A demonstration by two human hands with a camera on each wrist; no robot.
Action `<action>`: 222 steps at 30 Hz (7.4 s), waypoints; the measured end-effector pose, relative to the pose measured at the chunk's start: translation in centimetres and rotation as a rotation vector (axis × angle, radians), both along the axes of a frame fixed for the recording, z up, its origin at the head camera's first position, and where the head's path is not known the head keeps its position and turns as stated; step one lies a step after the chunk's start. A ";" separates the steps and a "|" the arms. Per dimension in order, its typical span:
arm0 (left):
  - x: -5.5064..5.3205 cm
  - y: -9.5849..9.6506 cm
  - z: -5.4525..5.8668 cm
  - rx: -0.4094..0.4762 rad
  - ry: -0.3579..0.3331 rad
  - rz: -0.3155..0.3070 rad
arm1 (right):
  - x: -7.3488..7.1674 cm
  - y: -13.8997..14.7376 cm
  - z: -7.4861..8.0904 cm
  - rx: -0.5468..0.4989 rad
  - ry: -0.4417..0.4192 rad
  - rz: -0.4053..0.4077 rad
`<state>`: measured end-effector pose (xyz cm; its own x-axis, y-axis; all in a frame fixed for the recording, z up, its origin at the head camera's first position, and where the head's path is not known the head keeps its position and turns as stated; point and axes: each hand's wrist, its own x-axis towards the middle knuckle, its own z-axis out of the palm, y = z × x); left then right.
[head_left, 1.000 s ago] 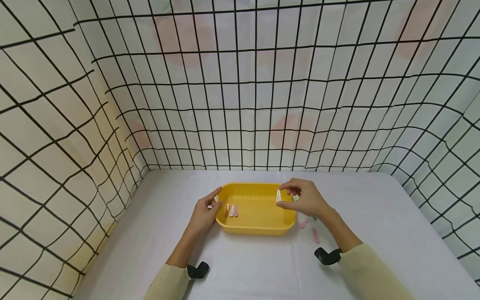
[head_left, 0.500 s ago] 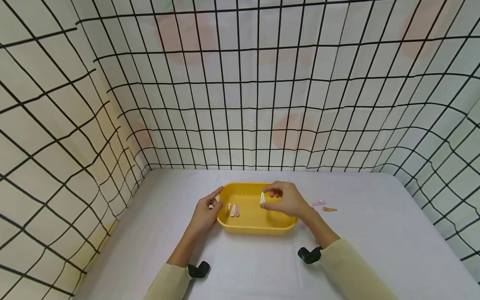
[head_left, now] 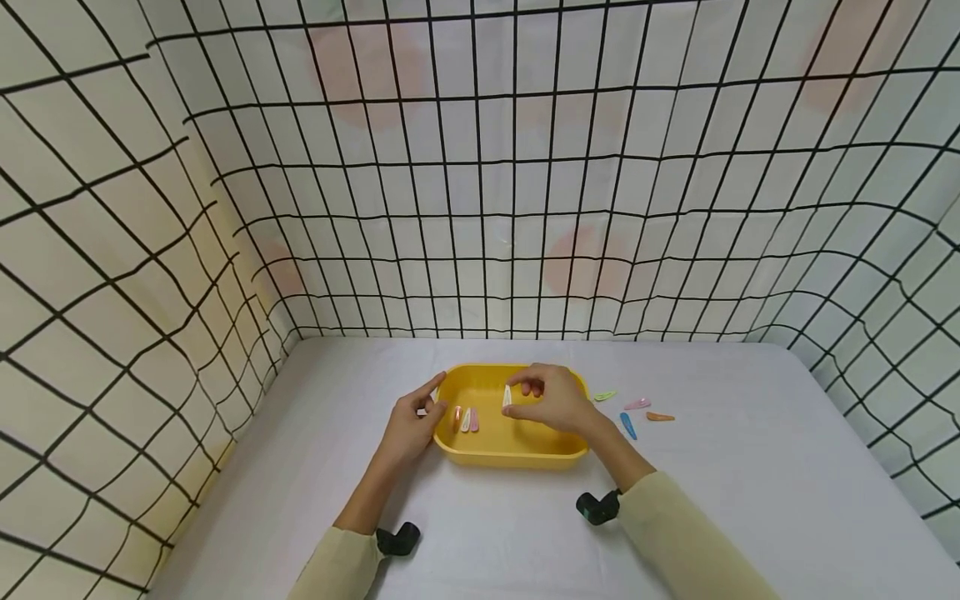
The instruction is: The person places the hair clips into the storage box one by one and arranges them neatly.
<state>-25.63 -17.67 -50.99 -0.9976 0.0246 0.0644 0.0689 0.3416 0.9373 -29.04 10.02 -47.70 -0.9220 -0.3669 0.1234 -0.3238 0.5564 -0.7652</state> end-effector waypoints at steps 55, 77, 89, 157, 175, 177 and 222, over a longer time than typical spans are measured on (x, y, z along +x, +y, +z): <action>-0.2 -0.1 -0.1 0.014 0.017 -0.027 | -0.6 -4.4 -1.9 0.216 -0.158 0.110; 0.1 0.0 0.0 0.014 -0.020 -0.023 | -0.1 -3.4 -1.1 0.078 -0.133 0.084; 0.1 0.0 0.1 -0.008 -0.006 -0.007 | 1.0 0.7 0.6 0.089 -0.073 0.086; 0.1 0.1 0.9 -0.055 -0.043 -0.002 | 8.5 18.5 -4.3 0.225 0.006 -0.047; 0.0 0.1 1.0 -0.045 -0.050 -0.004 | 8.5 17.6 -4.8 0.268 0.011 -0.097; 0.0 0.1 1.1 -0.044 -0.047 -0.008 | 8.5 17.5 -4.8 0.263 0.011 -0.104; 0.0 0.0 0.7 -0.031 -0.041 -0.004 | 6.9 17.0 -0.4 0.195 0.167 -0.144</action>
<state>-25.60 -17.63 -50.25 -0.9993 0.0298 0.0226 0.0320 0.3707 0.9282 -22.16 27.00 -48.10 -0.9391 -0.2657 0.2178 -0.3435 0.7373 -0.5817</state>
